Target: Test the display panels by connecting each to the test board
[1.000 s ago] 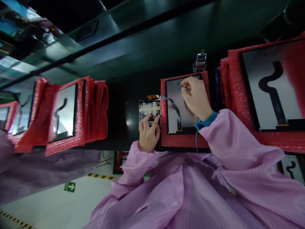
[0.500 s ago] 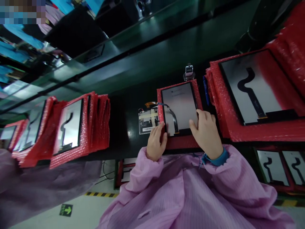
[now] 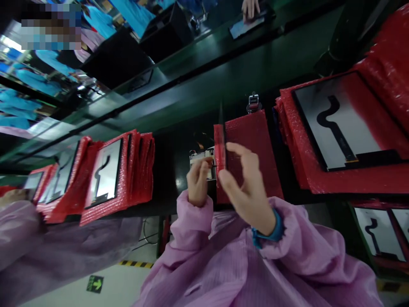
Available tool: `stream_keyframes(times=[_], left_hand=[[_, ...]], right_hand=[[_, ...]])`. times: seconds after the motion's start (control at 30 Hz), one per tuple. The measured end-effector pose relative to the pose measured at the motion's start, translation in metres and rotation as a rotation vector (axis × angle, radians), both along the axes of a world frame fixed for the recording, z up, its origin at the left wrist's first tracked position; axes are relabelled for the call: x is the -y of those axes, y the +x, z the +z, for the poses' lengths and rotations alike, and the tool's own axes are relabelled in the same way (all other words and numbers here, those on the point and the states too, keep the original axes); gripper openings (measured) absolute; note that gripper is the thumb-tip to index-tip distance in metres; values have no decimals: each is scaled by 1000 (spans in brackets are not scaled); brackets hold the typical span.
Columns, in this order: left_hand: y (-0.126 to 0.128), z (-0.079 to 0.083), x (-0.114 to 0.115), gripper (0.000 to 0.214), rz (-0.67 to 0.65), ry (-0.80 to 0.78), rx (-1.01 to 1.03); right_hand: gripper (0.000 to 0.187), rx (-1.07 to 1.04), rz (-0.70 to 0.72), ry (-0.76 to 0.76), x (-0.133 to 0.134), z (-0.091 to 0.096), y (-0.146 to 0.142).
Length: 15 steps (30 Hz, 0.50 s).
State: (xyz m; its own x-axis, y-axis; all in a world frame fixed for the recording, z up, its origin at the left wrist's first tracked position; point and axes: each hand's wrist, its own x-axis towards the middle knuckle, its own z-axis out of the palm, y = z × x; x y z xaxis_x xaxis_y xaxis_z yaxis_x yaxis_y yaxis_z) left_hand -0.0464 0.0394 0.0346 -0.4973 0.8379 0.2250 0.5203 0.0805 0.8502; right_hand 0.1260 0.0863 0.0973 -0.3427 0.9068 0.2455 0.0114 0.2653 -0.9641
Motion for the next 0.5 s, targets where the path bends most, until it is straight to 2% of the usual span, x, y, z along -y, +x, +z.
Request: stream_keyframes(times=[0.07,0.13,0.2,0.27,0.33,0.4,0.5], left_hand=[[-4,16,-13,47,46,131,147],[-6,30,-22,56,-10,184,296],[-8,37,-28,60,-77,145,373],[-12,38,-28,58,-84,89,354],[-17,34,-25,57,-62,60,266],[-22,29,-22,57,-43,34,169],[-26,26,-20,59,-19,-1,139]], right_hand=[[47,-23,177,120,10,3,-14],[49,-53,308,145,16,-6,-26],[49,-35,279,51,18,-23,-35],[53,62,172,-63,17,-43,-43],[60,172,136,-107,17,-57,-49],[67,178,220,-53,18,-63,-51],[66,-13,424,126,23,-59,-48]])
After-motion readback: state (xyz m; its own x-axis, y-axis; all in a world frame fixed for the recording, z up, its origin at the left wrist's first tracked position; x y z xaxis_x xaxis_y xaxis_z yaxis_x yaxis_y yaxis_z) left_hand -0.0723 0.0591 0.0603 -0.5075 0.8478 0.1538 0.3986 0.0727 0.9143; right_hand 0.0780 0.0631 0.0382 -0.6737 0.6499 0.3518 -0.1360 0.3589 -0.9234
